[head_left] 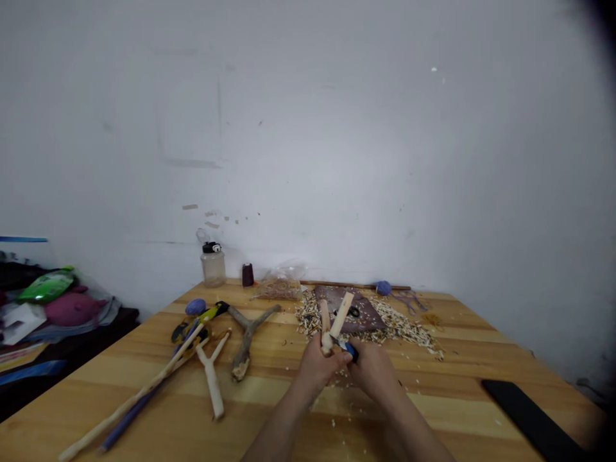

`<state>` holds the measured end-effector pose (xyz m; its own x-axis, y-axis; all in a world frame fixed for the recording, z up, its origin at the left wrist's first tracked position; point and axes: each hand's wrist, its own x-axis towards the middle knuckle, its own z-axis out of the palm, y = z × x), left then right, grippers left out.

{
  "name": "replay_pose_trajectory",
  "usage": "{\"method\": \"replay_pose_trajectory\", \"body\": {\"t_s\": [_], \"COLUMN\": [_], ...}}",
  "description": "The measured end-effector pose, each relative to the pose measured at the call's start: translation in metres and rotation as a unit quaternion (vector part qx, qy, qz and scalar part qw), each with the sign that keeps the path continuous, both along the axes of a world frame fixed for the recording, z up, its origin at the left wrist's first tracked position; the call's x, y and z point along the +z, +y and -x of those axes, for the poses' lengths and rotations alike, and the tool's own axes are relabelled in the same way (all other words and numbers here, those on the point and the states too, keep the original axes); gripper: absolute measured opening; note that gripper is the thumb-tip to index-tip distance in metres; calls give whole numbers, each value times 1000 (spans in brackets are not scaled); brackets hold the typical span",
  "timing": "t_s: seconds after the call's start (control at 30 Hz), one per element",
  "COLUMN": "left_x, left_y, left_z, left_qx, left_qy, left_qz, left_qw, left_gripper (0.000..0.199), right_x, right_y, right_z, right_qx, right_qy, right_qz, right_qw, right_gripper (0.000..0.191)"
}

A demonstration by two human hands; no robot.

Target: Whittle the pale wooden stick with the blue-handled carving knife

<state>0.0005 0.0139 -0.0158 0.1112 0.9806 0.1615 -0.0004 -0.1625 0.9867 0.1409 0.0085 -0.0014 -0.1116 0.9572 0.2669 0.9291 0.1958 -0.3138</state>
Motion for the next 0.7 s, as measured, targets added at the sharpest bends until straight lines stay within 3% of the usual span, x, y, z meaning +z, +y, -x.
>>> {"method": "replay_pose_trajectory", "body": {"t_s": [0.13, 0.33, 0.5, 0.7], "left_x": [-2, 4, 0, 8], "left_y": [3, -2, -5, -10], "left_z": [0, 8, 9, 1], "left_qx": [70, 120, 137, 164], "left_qy": [89, 123, 90, 173], "left_qz": [-23, -62, -73, -73], "left_qw": [993, 983, 984, 969], "left_gripper": [37, 40, 43, 49], "right_x": [1, -5, -11, -14], "right_y": [-2, 0, 3, 6], "right_z": [3, 5, 8, 15], "right_qx": [9, 50, 55, 77], "right_qy": [24, 145, 200, 249], "right_qz": [42, 74, 97, 96], "right_qw": [999, 985, 973, 961], "right_gripper": [14, 17, 16, 20]}}
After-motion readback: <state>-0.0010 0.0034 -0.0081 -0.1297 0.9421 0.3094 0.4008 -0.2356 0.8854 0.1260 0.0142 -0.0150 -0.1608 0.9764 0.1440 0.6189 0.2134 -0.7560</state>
